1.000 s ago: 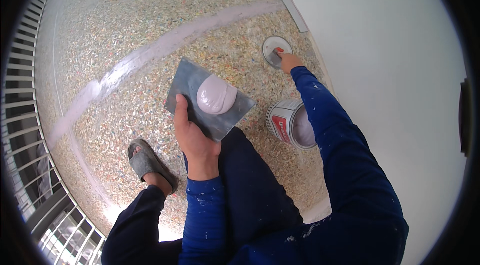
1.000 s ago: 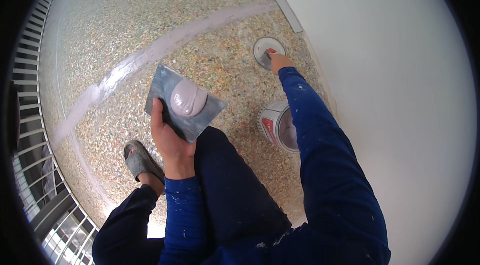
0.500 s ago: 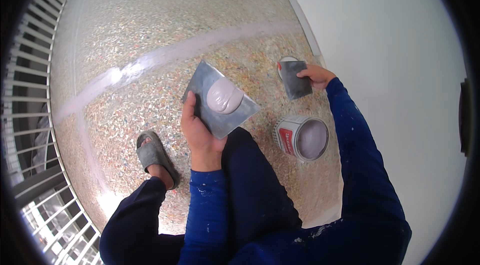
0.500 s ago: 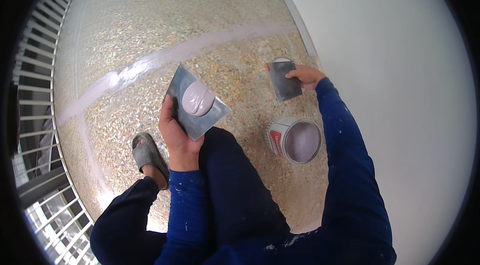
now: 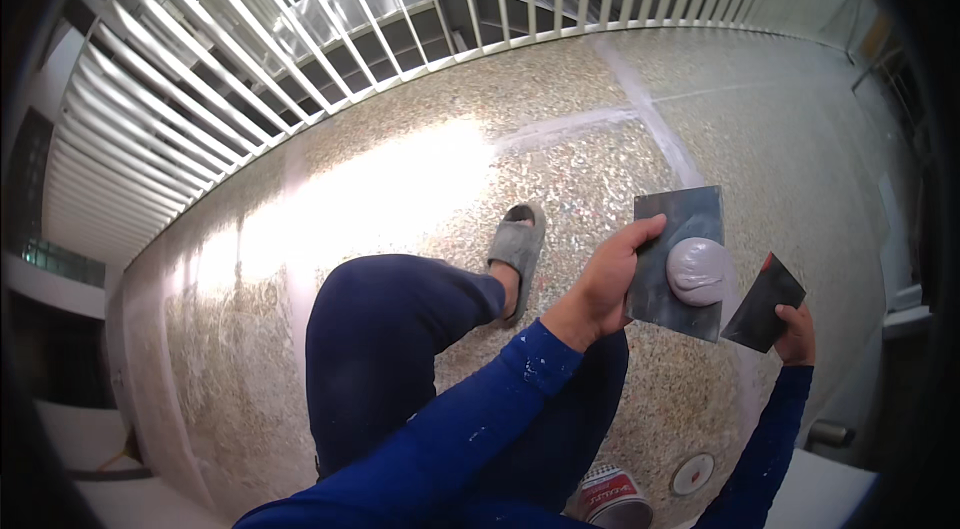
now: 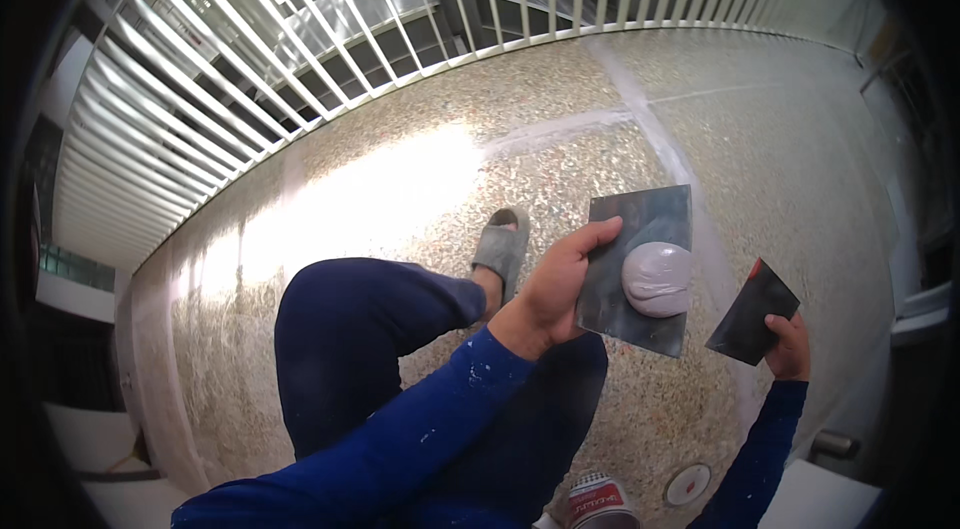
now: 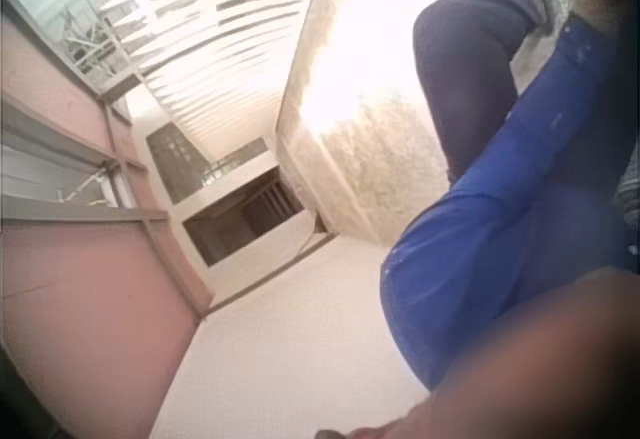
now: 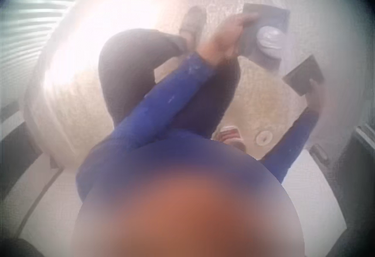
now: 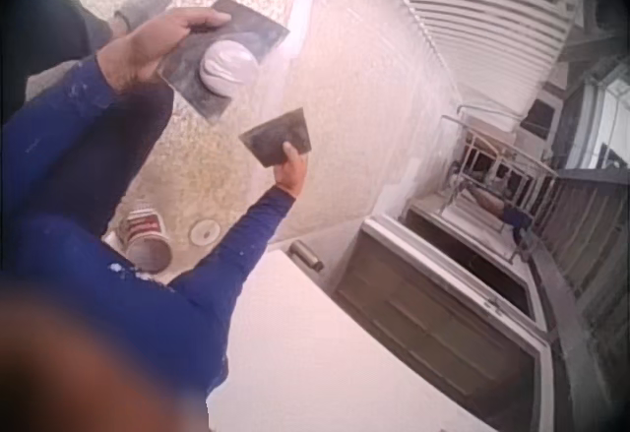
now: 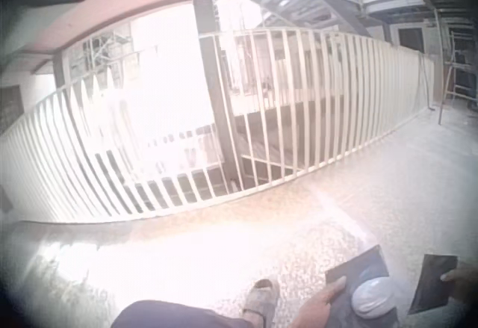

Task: The person scoops a pinkish compound from a bucket onto a trowel and spreads it into a seam on a terrazzo-style floor. They repeatedly transfer compound between two trowels and smooth the material along the seam while kneeling.

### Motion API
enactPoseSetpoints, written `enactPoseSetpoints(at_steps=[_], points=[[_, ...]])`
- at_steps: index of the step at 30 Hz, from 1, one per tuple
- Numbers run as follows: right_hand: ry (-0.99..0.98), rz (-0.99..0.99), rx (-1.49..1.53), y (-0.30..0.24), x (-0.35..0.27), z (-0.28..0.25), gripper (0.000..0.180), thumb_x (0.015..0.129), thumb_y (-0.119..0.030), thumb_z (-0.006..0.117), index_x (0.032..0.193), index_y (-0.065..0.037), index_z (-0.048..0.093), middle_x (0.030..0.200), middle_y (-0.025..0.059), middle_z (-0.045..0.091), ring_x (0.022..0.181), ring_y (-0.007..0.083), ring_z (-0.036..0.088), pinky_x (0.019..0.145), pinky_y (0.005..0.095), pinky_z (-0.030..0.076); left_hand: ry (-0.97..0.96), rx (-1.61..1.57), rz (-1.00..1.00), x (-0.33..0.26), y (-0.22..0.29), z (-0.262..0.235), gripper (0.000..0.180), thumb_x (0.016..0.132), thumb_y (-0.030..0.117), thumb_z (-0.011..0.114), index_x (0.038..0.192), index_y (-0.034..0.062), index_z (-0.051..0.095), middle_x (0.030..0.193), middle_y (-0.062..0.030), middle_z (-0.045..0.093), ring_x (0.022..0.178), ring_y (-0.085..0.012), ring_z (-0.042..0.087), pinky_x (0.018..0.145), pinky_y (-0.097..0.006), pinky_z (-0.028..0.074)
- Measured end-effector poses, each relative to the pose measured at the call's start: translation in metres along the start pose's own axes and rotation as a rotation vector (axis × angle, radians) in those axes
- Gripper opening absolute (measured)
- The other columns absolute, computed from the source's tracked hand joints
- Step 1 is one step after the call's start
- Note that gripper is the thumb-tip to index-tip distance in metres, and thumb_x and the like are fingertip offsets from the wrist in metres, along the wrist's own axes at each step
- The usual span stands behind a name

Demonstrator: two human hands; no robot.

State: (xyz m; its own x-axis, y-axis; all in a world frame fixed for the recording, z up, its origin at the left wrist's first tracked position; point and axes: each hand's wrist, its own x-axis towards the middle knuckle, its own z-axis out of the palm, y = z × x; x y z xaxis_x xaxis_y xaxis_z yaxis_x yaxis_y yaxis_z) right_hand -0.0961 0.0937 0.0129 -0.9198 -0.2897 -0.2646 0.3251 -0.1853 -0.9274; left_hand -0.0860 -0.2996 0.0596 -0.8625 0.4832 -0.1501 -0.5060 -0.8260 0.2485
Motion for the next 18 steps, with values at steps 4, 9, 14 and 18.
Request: enactPoseSetpoints(at_steps=[4, 9, 14, 18], points=[[-0.05, 0.067, 0.075, 0.048, 0.07, 0.037, 0.047, 0.09, -0.007, 0.055, 0.135, 0.003, 0.05, 0.128, 0.0154, 0.062, 0.114, 0.0286, 0.063, 0.102, 0.0424, 0.049, 0.101, 0.012, 0.119, -0.032, 0.028, -0.044, 0.047, 0.106, 0.03, 0.036, 0.135, -0.0059, 0.045, 0.127, -0.0214, 0.06, 0.113, -0.0323, 0.064, 0.099, -0.047, 0.054], [-0.127, 0.131, 0.38, 0.086, 0.115, 0.119, 0.048, 0.095, -0.013, 0.055, 0.139, 0.002, 0.046, 0.133, 0.0159, 0.058, 0.122, 0.0296, 0.058, 0.108, 0.043, 0.045, 0.186, 0.076, 0.192, -0.069, 0.075, -0.074, 0.049, 0.106, 0.031, 0.035, 0.137, -0.0059, 0.042, 0.128, -0.0216, 0.059, 0.112, -0.0325, 0.065, 0.099, -0.047, 0.055], [-0.417, -0.191, -0.153, -0.02, 0.136, 0.259, 0.062, 0.089, -0.003, 0.052, 0.15, -0.002, 0.038, 0.138, 0.0161, 0.055, 0.127, 0.0235, 0.055, 0.108, 0.0369, 0.043, 0.259, 0.226, 0.274, -0.123, 0.145, -0.063, 0.048, 0.107, 0.033, 0.035, 0.137, -0.0044, 0.041, 0.125, -0.0199, 0.059, 0.111, -0.0294, 0.065, 0.096, -0.045, 0.057], [-0.568, -0.6, -1.087, -0.093, 0.122, 0.38, 0.045, 0.093, 0.009, 0.051, 0.129, -0.013, 0.065, 0.125, 0.0109, 0.066, 0.121, 0.0244, 0.059, 0.1, 0.0361, 0.051, 0.292, 0.302, 0.32, -0.172, 0.188, -0.065, 0.05, 0.108, 0.034, 0.032, 0.138, -0.0052, 0.039, 0.124, -0.0207, 0.059, 0.111, -0.0291, 0.065, 0.094, -0.042, 0.059]])
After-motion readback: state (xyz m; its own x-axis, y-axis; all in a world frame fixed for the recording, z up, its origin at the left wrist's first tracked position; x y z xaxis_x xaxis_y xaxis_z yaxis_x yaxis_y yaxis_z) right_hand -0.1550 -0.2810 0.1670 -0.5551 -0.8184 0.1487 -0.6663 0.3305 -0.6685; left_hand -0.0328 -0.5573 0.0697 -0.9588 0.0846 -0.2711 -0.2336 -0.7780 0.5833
